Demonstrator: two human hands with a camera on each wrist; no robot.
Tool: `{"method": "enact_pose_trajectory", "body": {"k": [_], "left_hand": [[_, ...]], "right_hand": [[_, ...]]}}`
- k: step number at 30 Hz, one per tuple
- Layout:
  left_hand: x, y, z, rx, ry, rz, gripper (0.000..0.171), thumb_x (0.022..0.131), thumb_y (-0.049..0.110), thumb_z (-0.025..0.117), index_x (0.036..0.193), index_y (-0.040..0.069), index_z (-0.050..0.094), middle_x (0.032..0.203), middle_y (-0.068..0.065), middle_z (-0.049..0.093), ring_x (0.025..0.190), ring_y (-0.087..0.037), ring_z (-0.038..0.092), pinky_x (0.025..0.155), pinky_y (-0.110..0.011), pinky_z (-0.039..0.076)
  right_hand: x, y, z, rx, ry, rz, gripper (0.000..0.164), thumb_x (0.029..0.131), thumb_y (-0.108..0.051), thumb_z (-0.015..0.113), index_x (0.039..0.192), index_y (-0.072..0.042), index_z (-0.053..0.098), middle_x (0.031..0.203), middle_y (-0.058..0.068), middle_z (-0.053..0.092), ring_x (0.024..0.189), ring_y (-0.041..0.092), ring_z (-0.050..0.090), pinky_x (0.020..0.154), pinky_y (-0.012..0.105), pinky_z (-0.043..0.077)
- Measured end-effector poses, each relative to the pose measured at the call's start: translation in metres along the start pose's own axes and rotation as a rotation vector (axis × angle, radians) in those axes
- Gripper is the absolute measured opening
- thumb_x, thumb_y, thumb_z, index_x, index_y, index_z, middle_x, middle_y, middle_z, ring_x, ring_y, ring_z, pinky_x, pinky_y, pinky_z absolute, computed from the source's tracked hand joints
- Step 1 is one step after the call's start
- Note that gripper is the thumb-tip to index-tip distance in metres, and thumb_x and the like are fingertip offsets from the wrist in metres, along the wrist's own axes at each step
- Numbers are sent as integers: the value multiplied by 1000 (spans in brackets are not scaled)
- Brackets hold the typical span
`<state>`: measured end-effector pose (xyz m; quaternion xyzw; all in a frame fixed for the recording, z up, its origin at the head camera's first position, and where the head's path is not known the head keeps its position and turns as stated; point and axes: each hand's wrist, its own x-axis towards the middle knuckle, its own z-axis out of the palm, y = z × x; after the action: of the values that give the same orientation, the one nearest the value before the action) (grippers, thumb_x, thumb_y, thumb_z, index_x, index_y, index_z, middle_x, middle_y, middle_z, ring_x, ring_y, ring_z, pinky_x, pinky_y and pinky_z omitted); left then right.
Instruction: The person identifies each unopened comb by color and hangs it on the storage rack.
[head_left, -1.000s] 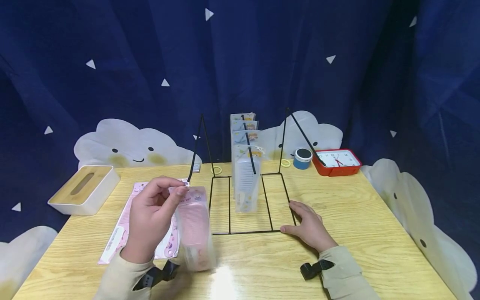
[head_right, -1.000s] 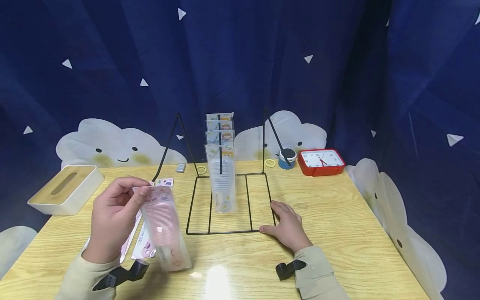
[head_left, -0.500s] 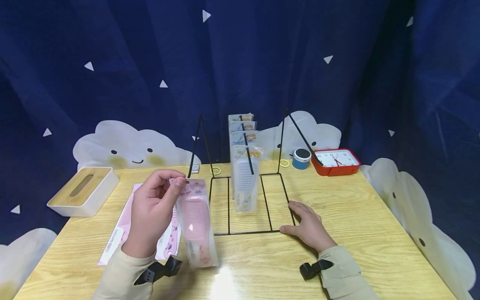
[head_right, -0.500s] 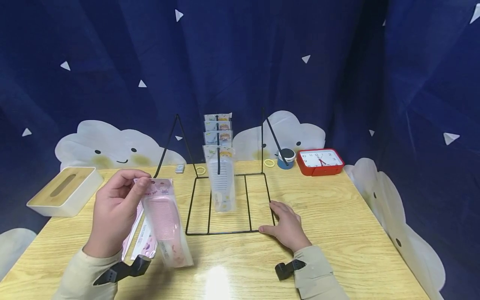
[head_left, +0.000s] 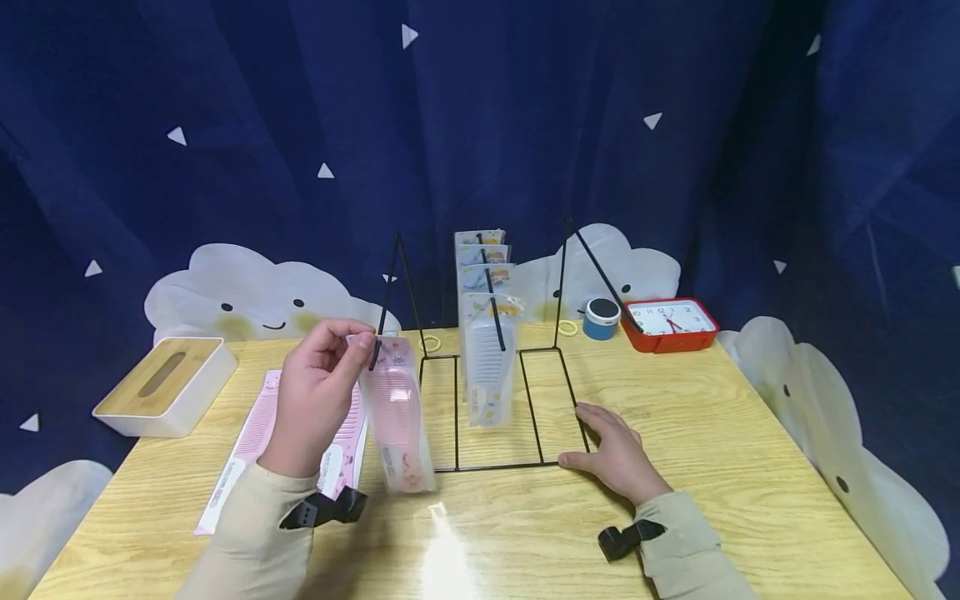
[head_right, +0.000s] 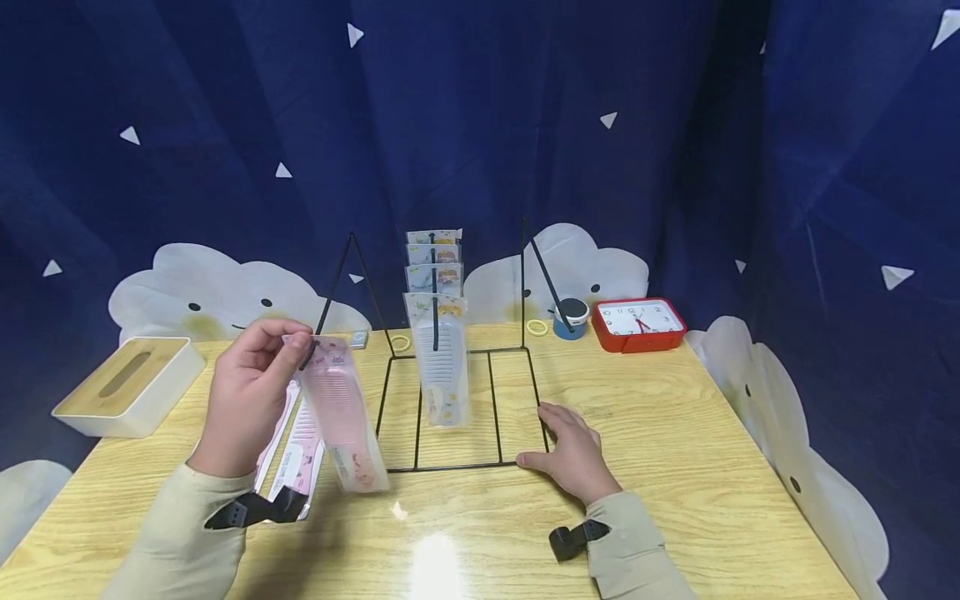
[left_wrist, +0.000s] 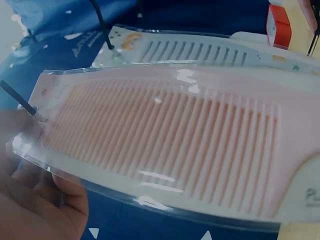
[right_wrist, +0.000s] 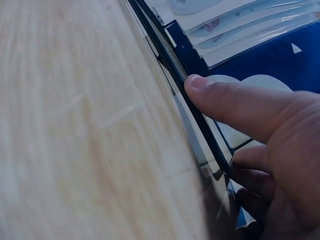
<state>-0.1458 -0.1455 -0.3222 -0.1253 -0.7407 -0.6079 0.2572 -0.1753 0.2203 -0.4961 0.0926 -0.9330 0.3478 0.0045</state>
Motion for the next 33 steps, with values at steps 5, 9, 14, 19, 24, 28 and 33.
{"method": "enact_pose_trajectory", "body": {"k": [5,9,14,19,24,28,33], "left_hand": [[11,-8,3,-78,-7,-33,16,97,3,64,113,-1,63,80,1,61,69,-10,52,64,-20,46],[21,-13,6,-218,11,-77,24,94,-5,65,116,4,62,84,2,63,76,-8,57,71,-19,50],[32,-21,10,-317,21,-138,14,94,-3,65,105,7,66,82,2,61,79,-10,56,75,-21,49],[43,-28,15,-353,18,-159,10,97,4,65,99,14,67,87,3,63,86,-11,57,78,-22,46],[57,-34,20,-286,33,-162,6,98,10,65,99,15,67,88,5,64,82,-10,55,69,-21,44],[68,-38,21,-237,33,-175,3,99,14,65,101,15,67,90,5,63,84,-10,54,68,-20,44],[80,-40,22,-250,25,-220,4,99,15,64,103,16,65,93,3,60,87,-11,53,68,-20,41]], "right_hand": [[-1,-1,0,2,-2,2,91,77,-44,86,147,0,48,152,21,44,142,45,33,107,64,21],[0,0,0,7,-3,4,91,77,-43,86,147,1,48,152,20,44,142,45,33,107,64,21],[-1,1,0,7,-6,8,91,77,-42,86,147,1,48,152,20,44,142,45,32,108,64,21],[-1,1,-1,11,-3,5,90,77,-42,86,147,1,48,152,20,44,142,45,32,107,64,20],[-1,0,-1,15,-4,9,89,77,-41,86,147,0,48,153,19,44,143,45,32,108,64,20],[0,1,0,13,-4,8,89,77,-41,86,147,0,48,153,19,44,143,44,32,109,64,20],[1,2,1,12,0,4,88,77,-40,86,147,0,48,153,19,44,143,44,32,109,64,20]]}}
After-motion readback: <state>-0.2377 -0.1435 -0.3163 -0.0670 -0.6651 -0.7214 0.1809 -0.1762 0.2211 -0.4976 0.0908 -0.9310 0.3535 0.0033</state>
